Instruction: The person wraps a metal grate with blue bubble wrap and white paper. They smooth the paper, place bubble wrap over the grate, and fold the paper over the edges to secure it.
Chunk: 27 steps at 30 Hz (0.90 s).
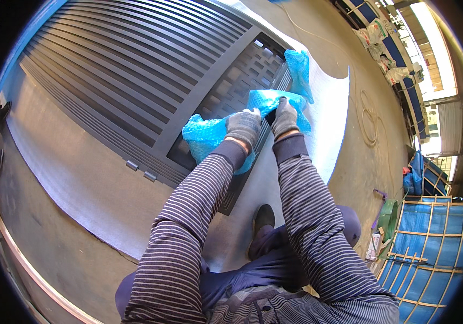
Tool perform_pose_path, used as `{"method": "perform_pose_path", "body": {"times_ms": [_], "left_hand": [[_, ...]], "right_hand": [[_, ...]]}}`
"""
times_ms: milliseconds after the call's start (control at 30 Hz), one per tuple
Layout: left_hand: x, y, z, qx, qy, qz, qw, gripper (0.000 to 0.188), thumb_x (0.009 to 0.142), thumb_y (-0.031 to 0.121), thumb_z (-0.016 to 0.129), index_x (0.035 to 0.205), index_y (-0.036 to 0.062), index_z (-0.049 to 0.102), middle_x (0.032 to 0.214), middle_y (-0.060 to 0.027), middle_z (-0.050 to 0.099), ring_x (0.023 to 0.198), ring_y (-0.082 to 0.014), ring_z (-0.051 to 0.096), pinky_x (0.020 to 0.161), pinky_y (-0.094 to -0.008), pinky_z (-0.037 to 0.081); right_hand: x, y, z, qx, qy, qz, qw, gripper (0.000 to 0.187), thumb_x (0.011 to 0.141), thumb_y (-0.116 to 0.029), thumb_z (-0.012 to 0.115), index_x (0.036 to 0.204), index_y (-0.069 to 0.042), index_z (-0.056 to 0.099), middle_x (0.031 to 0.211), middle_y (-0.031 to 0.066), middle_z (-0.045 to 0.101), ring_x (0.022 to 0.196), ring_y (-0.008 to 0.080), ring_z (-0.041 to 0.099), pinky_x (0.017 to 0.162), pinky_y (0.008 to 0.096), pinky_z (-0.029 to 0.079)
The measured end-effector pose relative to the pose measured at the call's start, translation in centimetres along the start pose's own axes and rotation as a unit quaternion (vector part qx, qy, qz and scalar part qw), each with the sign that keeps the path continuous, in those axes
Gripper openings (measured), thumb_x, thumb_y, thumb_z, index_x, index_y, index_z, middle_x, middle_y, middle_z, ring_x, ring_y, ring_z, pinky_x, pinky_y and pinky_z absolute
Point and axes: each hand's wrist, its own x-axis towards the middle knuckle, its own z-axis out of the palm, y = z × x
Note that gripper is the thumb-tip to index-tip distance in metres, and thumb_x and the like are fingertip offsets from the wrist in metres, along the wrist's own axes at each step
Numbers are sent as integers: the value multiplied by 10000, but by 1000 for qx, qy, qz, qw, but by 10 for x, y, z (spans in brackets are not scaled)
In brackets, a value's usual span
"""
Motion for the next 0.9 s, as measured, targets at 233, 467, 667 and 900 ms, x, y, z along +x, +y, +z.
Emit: {"method": "perform_pose_path", "body": {"times_ms": [233, 467, 667, 900], "left_hand": [[-5, -1, 3, 5, -52, 53, 997, 368, 894, 300, 657, 1183, 73, 673, 1066, -173, 747, 1006, -348, 727, 857, -485, 571], [-9, -23, -25, -43, -116, 11, 992, 333, 960, 353, 554, 1095, 99, 721, 1099, -193, 732, 1032, -359, 706, 896, -482, 556], [-19, -26, 2, -120, -33, 98, 987, 327, 986, 335, 557, 1107, 86, 730, 1090, -194, 733, 997, -361, 704, 878, -472, 563], [-11, -45, 12, -191, 157, 12, 969, 869, 737, 437, 880, 1390, -2, 513, 1330, -246, 515, 1229, -393, 543, 1024, -457, 483]], "right_hand": [[50, 29, 4, -754, -150, -141, 624, 382, 974, -409, 630, 1233, -143, 715, 1335, 86, 664, 1254, 261, 610, 1000, 358, 506], [12, -6, 42, -669, -86, -96, 732, 348, 972, -346, 668, 1256, -150, 714, 1304, 59, 690, 1181, 221, 671, 954, 317, 538], [35, 9, 32, -321, 71, -333, 883, 475, 1022, -433, 545, 1208, -19, 686, 1130, 123, 706, 1021, 266, 653, 911, 354, 522], [48, 31, -17, 303, 5, -84, 949, 406, 984, -324, 683, 1247, -19, 632, 1094, 71, 665, 963, 193, 605, 866, 358, 520]]}}
